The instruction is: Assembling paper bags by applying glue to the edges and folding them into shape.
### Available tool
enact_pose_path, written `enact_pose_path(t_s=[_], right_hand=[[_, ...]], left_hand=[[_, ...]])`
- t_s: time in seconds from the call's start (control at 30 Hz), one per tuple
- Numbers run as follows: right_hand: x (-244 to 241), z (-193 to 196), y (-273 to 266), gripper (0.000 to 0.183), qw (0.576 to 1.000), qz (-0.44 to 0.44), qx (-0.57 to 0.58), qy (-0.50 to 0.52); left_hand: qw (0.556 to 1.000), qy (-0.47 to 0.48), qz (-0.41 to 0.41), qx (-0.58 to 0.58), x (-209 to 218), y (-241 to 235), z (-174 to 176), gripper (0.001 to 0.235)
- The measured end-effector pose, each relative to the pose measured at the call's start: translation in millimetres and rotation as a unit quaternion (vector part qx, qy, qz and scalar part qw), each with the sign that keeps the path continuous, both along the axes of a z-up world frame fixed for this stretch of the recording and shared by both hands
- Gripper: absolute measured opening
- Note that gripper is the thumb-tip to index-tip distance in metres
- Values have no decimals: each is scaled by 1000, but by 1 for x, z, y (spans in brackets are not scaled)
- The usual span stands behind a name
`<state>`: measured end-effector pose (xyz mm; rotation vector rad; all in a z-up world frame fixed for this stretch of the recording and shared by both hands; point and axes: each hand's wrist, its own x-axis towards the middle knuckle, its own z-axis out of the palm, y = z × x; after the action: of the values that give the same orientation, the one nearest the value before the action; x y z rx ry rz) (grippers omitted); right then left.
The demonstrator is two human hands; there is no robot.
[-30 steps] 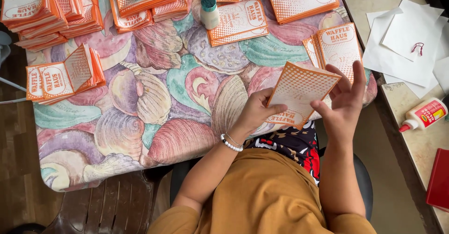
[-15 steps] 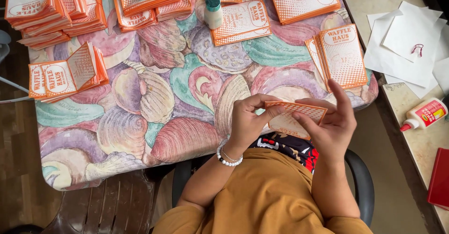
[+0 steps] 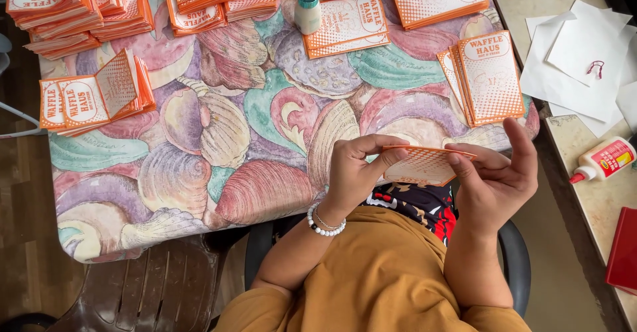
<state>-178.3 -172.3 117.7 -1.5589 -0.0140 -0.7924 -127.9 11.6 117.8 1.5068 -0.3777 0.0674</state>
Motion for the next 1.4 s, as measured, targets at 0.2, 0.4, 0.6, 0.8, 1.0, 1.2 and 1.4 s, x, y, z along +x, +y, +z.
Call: enact_pose_path(t_s=[0.2, 0.4, 0.6, 0.8, 1.0, 1.2, 1.4], right_hand=[[-1, 2, -1, 76, 1000, -3, -2, -4], [-1, -1, -3, 77, 1000, -4, 2, 6], [-1, 1, -3, 78, 1000, 8, 12, 26], [3, -4, -9, 75, 999, 18, 30, 25], [3, 32, -11, 55, 967, 53, -250, 9], [24, 56, 17, 14, 869, 59, -486, -69], [35, 39, 2, 17, 850, 25, -520, -76]], left_hand=[[1000, 15, -12, -13, -2, 2, 3, 16], [999, 16, -10, -26, -1, 1, 0, 15], [999, 2, 8, -54, -2, 2, 7, 8], [999, 21, 10, -47, -1, 3, 7, 12], [989, -127, 64, 39, -4, 2, 8, 11], [978, -182, 77, 67, -5, -2, 7, 7], [983, -146, 107, 19, 1, -5, 7, 3]])
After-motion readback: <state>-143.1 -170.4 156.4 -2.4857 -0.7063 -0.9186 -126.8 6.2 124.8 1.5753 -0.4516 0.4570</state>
